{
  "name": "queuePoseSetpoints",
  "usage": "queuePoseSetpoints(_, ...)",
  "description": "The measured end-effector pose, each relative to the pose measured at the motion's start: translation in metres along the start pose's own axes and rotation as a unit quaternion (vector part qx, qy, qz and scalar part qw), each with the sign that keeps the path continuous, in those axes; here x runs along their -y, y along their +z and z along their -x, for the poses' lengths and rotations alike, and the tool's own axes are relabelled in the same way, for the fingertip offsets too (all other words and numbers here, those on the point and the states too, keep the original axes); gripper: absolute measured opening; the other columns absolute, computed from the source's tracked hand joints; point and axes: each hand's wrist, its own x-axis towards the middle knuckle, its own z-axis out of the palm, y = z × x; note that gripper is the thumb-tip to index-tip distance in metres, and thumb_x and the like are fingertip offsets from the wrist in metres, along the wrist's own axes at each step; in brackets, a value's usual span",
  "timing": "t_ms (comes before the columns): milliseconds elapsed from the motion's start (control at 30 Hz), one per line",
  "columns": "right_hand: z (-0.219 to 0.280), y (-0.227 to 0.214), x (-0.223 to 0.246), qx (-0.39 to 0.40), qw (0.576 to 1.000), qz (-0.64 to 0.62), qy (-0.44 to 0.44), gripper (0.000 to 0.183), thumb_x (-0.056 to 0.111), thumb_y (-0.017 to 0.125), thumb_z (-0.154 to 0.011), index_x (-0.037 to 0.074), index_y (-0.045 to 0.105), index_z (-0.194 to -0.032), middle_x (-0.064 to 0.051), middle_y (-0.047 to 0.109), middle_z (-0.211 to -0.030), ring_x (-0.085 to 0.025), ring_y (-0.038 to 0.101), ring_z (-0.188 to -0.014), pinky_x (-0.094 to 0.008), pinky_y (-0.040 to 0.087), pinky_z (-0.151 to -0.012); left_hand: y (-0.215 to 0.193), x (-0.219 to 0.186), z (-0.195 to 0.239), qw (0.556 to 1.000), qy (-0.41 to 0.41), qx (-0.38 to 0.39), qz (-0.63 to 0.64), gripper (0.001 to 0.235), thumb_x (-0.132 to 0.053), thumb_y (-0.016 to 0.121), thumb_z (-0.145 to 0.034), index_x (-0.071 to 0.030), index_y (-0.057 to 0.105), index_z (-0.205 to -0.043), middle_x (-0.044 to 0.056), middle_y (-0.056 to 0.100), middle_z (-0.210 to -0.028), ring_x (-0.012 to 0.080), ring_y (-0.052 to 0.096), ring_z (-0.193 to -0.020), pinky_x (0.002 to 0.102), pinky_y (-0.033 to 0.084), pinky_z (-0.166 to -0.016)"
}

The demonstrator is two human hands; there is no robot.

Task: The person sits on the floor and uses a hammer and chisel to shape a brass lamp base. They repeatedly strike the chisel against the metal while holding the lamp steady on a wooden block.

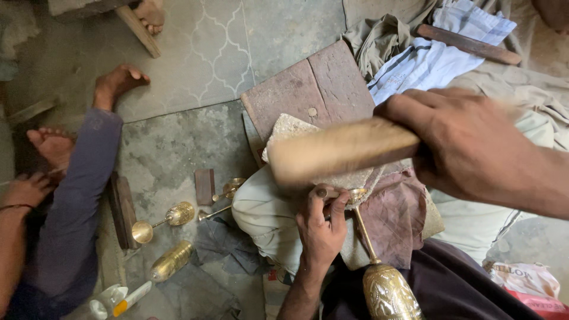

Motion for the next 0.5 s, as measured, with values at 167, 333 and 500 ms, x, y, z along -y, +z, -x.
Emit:
queuePoseSetpoints(167, 0.002, 0.001, 0.001, -0.093, 0.974, 0.193, -0.08, 0.045, 0.029, 0.066, -0.086, 0.023, 0.057, -0.129, -0.001, 0.07, -0.102, -0.017, 0.071, -0.084, -0.037, 0.055, -0.076, -0.001, 0.003, 0.005, 0.999, -0.038, 0.016, 0.001, 0.019, -0.019, 0.07, -0.101, -0.001, 0.064, -0.103, 0.011, 0.075, -0.095, 0.0252, 0.078, -0.083, 0.034, 0.061, -0.066)
queuePoseSetpoints(333, 0.012, 0.002, 0.001, -0.095, 0.948, 0.295, -0.071, 0.031, 0.03, 0.063, -0.091, 0.026, 0.057, -0.121, 0.001, 0.07, -0.097, -0.016, 0.071, -0.082, -0.034, 0.055, -0.076, -0.001, 0.007, 0.005, 0.997, -0.066, 0.035, -0.024, 0.02, -0.021, 0.075, -0.099, -0.004, 0.063, -0.098, 0.011, 0.077, -0.09, 0.0243, 0.079, -0.075, 0.036, 0.058, -0.059)
queuePoseSetpoints(500, 0.027, 0.028, -0.004, -0.017, 0.972, 0.229, -0.048, 0.035, 0.038, 0.058, -0.1, 0.025, 0.055, -0.132, 0.001, 0.068, -0.099, -0.016, 0.068, -0.082, -0.033, 0.053, -0.075, -0.002, 0.003, 0.001, 0.997, 0.002, 0.02, -0.068, 0.015, -0.018, 0.075, -0.097, -0.005, 0.069, -0.103, 0.014, 0.075, -0.088, 0.0286, 0.074, -0.075, 0.04, 0.058, -0.064)
